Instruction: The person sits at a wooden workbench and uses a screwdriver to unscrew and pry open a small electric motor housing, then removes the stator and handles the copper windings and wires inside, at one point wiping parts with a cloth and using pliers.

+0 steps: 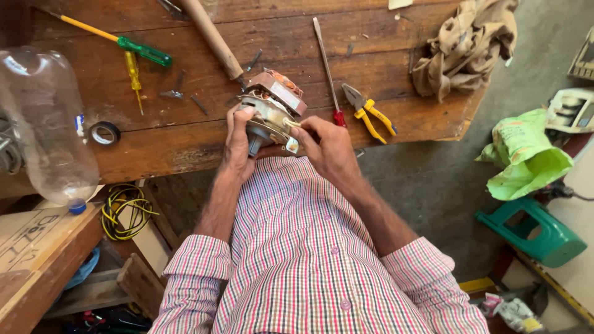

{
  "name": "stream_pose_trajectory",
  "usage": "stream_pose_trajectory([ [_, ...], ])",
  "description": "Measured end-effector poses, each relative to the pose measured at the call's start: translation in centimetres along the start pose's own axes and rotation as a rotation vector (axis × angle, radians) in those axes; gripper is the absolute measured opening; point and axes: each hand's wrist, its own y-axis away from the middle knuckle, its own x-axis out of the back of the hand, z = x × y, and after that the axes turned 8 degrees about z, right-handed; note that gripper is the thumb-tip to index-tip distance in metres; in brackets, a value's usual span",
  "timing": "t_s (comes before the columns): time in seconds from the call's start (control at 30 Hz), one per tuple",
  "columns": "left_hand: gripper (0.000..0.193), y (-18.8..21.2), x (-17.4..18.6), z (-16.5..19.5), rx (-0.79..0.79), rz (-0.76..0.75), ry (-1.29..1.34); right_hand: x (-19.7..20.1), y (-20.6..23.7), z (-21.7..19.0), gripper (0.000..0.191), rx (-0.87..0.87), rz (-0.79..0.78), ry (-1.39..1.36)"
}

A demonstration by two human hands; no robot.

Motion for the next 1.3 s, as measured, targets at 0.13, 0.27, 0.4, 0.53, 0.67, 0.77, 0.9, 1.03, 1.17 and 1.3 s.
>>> stream_pose_trajectory([
  [0.13,0.089,0.2,0.1,0.6,0.001,0.020,-0.068,-0.7,-0.3,0.3,0.019,0.150,-0.023,0.076],
  [0.27,0.085,-0.1,0.3,0.5,-0.037,-0.005,-0.034,-1.2,-0.8,0.3,0.020,0.049,-0.060,0.074],
  [0.4,0.083,-0.3,0.3,0.2,-0.042,-0.008,-0.005,-0.7,-1.1,0.0,0.027,-0.248,-0.157,-0.066],
  [0.53,0.085,-0.2,0.2,0.2,-0.043,0.005,-0.060,-0.1,-1.3,-0.2,0.029,-0.376,-0.193,-0.259],
  [0.67,0.092,-0.2,0.2,0.4,-0.062,-0.010,-0.046,-0.1,-2.1,-0.2,0.034,-0.617,-0.261,-0.499],
  [0.77,0.095,-0.4,0.3,0.3,-0.042,0.028,-0.120,0.0,-2.4,-0.2,0.027,-0.760,-0.325,-0.641],
  [0.9,0.099,-0.8,0.7,0.2,-0.123,0.030,-0.166,-0.3,-2.7,-0.7,0.024,-0.640,-0.273,-0.415],
  [1.03,0.103,-0.9,0.8,0.2,-0.192,0.011,-0.264,-0.8,-3.0,-1.5,0.025,-0.631,-0.254,-0.303],
  [1.17,0.108,-0.7,0.5,0.1,-0.128,0.029,-0.206,-0.8,-2.9,-1.2,0.024,-0.599,-0.221,-0.372],
  [1.3,0.113,-0.6,0.5,0.1,-0.151,0.057,-0.326,0.4,-1.8,0.5,0.027,-0.357,-0.109,-0.133],
])
